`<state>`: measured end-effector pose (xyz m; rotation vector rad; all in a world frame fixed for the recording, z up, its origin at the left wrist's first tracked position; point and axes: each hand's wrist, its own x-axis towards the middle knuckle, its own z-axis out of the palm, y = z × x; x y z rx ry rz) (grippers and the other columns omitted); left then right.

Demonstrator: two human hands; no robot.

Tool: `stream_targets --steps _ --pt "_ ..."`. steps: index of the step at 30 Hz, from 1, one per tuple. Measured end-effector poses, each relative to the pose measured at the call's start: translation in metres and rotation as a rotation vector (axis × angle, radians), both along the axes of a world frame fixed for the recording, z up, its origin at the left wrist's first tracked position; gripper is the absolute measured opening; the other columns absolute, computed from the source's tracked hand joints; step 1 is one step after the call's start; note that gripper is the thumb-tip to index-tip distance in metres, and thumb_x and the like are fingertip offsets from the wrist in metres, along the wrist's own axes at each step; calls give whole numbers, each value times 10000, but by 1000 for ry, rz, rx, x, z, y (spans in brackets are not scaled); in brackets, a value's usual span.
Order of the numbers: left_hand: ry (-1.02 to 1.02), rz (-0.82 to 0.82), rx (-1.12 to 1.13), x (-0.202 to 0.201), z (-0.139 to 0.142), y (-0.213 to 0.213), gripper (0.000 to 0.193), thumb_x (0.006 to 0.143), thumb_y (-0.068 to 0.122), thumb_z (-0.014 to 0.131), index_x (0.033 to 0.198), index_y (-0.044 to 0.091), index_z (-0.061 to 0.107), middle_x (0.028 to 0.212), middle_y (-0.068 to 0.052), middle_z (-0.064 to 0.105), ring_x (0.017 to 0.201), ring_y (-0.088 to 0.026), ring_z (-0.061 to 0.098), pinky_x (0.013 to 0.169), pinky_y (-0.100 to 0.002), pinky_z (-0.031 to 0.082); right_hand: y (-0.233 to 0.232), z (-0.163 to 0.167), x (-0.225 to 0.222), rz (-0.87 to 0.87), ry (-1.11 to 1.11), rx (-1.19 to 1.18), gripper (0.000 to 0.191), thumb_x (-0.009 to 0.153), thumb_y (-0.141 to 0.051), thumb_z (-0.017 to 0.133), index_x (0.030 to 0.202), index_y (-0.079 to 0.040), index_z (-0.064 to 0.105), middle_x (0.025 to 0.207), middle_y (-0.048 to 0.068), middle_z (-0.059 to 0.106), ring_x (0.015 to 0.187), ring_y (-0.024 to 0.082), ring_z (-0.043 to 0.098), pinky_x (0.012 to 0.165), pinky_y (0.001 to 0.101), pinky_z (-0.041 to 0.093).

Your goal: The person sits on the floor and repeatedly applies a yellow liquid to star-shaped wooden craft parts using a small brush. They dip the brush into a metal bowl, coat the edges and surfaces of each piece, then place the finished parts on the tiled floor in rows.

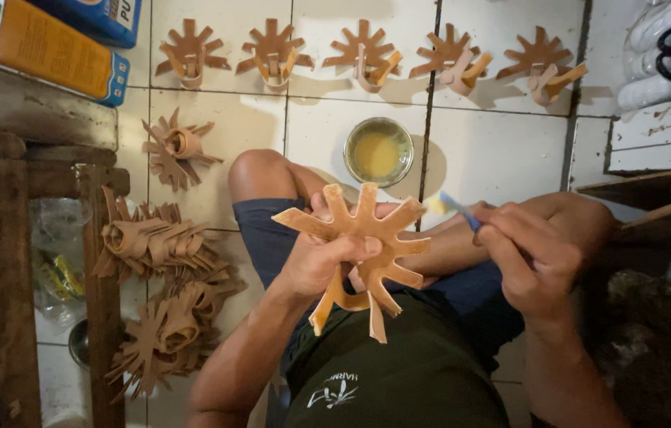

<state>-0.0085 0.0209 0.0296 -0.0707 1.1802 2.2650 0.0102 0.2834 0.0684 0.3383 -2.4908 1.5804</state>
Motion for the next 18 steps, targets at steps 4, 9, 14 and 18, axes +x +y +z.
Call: stream_targets --steps 4,9,14,18 --pt "-52 -53 47 4 -5 1 467 889 -19 691 1353 -66 662 985 -101 687 715 -151 594 616 -271 470 -1 2 -6 39 -84 73 173 948 87 635 1101 105 714 816 98 664 725 148 629 675 243 484" --pt "-20 19 38 3 -11 -8 405 872 -1 688 1273 -56 665 1100 -58 729 1010 -136 672 886 -292 545 -5 -1 -9 25 -14 1 191 965 61 607 1129 80 703 889 98 669 775 144 622 710 257 492" --pt "-25 83 -8 8 -18 -22 490 901 5 733 1370 -75 618 1128 -119 689 997 -196 636 845 -339 492 -12 -34 -20 76 -198 55 213 988 -2 611 1168 48 711 849 103 652 750 163 617 691 284 491" --pt "-19 163 143 13 -22 -23 630 875 -14 743 1441 -31 466 1242 -128 644 1140 -223 662 982 -371 561 -20 -104 -61 3 -281 228 257 986 -100 655 1222 -29 726 837 149 643 684 251 605 643 347 487"
